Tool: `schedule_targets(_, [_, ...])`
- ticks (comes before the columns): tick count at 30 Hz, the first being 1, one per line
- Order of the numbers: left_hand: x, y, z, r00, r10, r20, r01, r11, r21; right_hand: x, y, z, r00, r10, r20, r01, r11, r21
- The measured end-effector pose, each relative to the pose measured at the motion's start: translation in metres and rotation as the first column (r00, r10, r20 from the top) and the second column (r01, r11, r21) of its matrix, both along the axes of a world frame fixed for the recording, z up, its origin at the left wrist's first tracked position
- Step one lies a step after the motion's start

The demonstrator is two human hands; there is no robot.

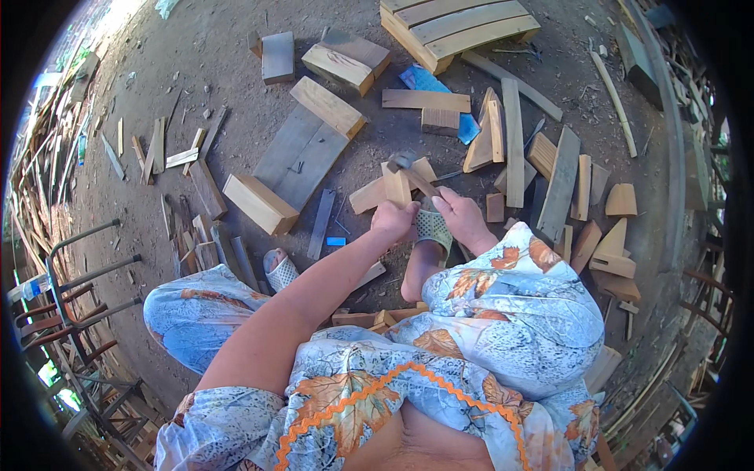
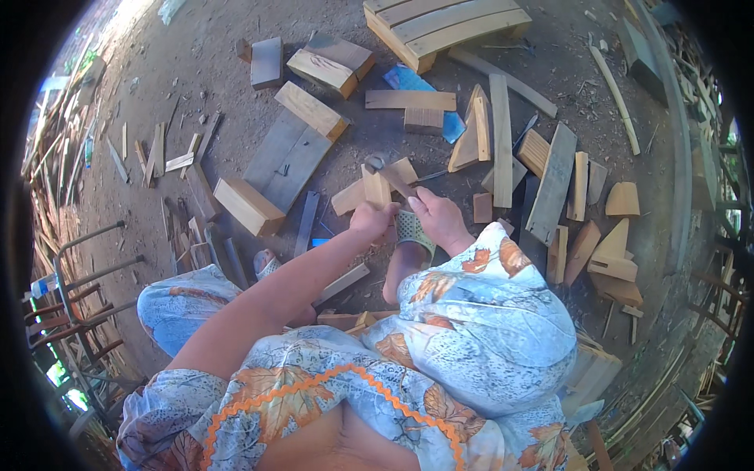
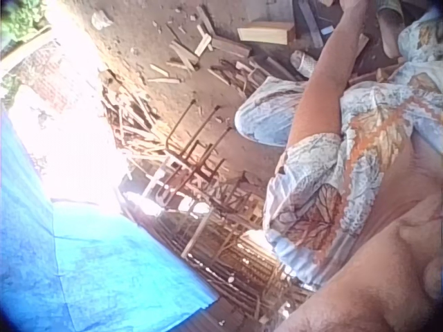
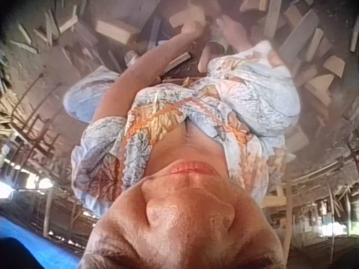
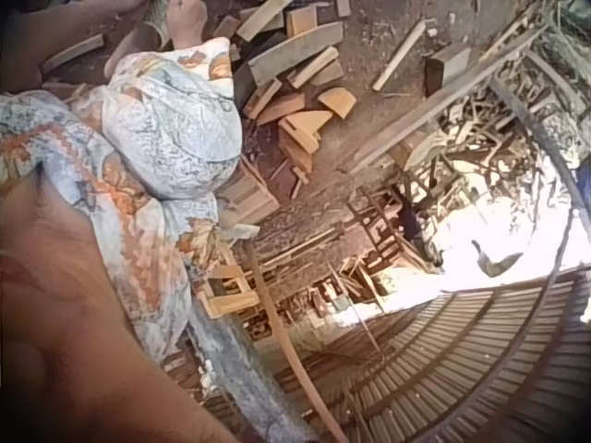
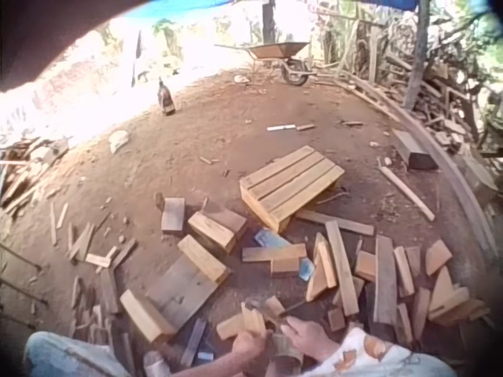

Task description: Hammering nails into pieces of wood to assemble a structure.

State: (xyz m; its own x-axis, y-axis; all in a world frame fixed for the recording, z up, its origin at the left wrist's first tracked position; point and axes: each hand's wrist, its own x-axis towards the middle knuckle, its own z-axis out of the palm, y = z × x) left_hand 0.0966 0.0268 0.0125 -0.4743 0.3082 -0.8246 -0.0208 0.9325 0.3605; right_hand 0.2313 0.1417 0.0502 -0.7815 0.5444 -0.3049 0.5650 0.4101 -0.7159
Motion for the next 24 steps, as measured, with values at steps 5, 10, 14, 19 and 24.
schedule_targets(5, [-0.003,0.001,0.003,0.999,-0.029,0.037,0.029,1.0,0.006,0.007,0.004,0.002,0.985,-0.029,-0.172,0.022,0.999,-0.045])
schedule_targets(10, [-0.002,0.0,-0.001,0.997,0.039,0.069,-0.036,0.998,-0.042,0.007,-0.006,0.009,0.896,-0.209,-0.391,0.115,0.961,-0.252])
schedule_targets(14, [0.0,-0.001,-0.008,0.996,-0.012,0.083,0.013,1.0,-0.019,0.006,-0.004,-0.004,0.956,-0.032,-0.292,0.028,0.999,-0.016])
schedule_targets(19, [-0.006,-0.008,-0.021,0.999,0.016,0.045,-0.018,0.999,0.049,0.028,-0.006,-0.017,0.923,-0.356,-0.145,0.206,0.777,-0.595])
schedule_targets(24, [-0.024,-0.026,-0.017,0.82,0.259,0.51,-0.426,0.872,0.242,0.036,-0.013,-0.031,0.897,-0.44,-0.047,0.341,0.754,-0.562])
